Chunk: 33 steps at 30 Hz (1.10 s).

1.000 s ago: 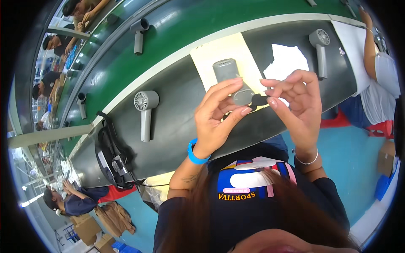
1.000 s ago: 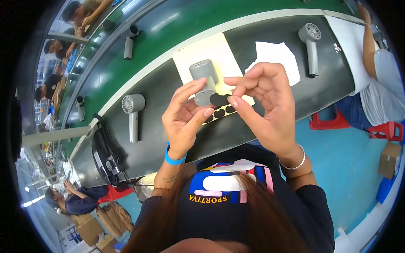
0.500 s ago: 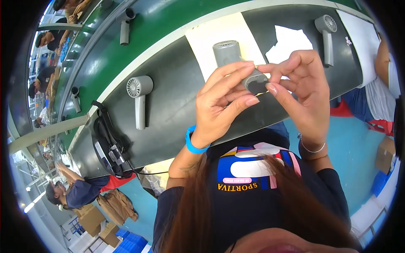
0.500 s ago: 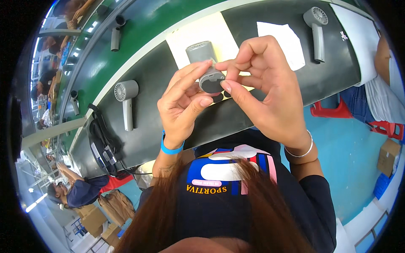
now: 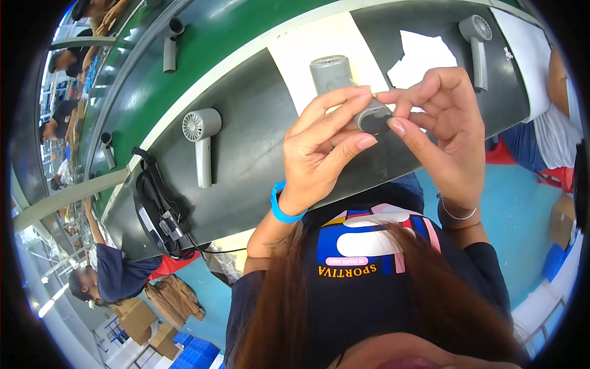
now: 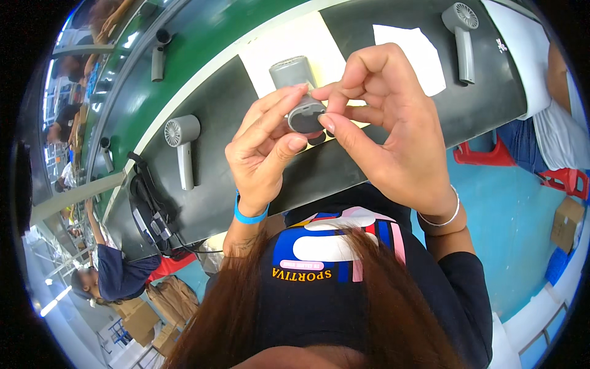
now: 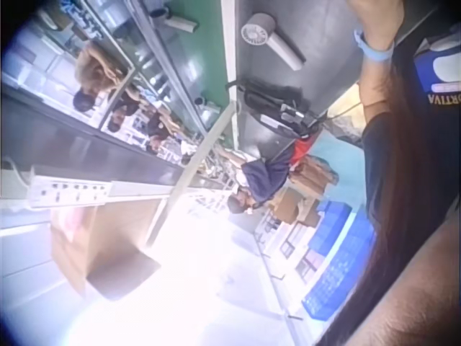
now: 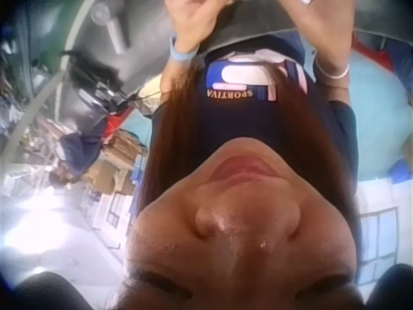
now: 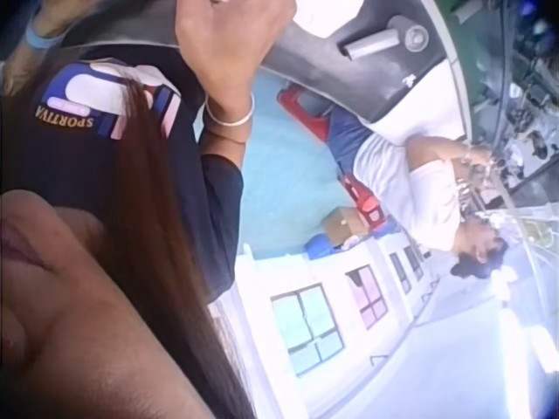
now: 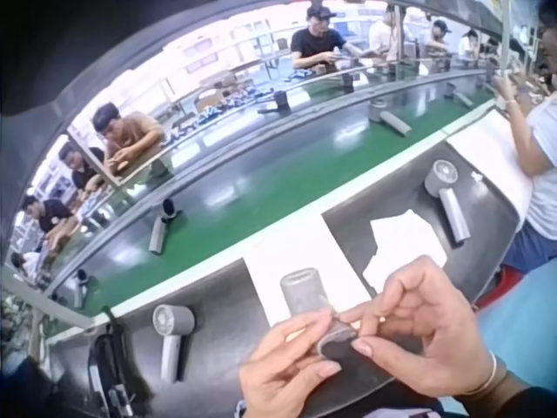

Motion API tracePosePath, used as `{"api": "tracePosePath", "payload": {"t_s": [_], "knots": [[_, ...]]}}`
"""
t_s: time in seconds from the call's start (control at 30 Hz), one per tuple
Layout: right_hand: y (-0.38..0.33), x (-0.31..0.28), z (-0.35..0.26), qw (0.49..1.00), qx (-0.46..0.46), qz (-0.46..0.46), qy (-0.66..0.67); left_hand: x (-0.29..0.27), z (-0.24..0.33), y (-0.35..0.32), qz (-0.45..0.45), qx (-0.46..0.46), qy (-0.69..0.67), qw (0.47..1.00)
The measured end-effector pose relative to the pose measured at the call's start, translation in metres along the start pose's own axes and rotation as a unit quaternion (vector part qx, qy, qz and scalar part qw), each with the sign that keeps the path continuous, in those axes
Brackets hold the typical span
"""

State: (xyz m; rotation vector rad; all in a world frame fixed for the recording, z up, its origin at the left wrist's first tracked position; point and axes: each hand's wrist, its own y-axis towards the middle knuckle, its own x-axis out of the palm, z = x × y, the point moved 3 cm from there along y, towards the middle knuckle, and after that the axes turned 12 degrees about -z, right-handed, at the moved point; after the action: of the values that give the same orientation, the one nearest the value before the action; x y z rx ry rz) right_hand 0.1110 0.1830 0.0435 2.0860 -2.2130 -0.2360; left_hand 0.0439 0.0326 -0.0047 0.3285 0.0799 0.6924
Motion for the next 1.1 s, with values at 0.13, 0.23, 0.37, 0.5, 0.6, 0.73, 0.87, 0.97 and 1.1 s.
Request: {"api": "tracePosePath", "payload": {"t_s": [0.13,0.23,0.37,0.5,0.6,0.73,0.87,0.97,1.1], "knots": [[0.001,0.000,0.001,1.000,-0.002,0.000,-0.005,-0.001,0.001,0.000,-0.004,0.009,0.019,1.000],[0.001,0.000,0.001,1.000,-0.009,-0.004,-0.015,0.000,0.000,0.000,0.005,-0.001,0.007,1.000],[0.001,-0.001,0.001,1.000,-0.008,-0.004,-0.024,0.000,0.000,0.001,0.007,0.002,0.003,1.000],[0.001,-0.001,0.001,1.000,-0.010,-0.002,-0.025,-0.001,0.003,0.001,0.002,0.008,0.033,0.999],[0.001,-0.001,0.000,1.000,-0.004,0.006,-0.025,0.000,0.003,0.001,0.006,-0.002,0.026,1.000],[0.000,0.001,-0.003,0.999,0.010,0.010,-0.031,0.003,0.002,-0.001,0.010,0.000,0.003,1.000],[-0.001,0.001,-0.003,0.999,0.009,0.007,-0.050,0.005,0.004,-0.001,0.018,-0.016,-0.017,1.000],[-0.001,0.002,-0.004,0.997,0.011,0.010,-0.070,0.008,0.005,-0.001,0.027,-0.023,-0.040,0.999],[-0.002,0.003,-0.004,0.997,0.013,0.008,-0.073,0.009,0.006,-0.002,0.042,-0.030,-0.077,0.996]]}}
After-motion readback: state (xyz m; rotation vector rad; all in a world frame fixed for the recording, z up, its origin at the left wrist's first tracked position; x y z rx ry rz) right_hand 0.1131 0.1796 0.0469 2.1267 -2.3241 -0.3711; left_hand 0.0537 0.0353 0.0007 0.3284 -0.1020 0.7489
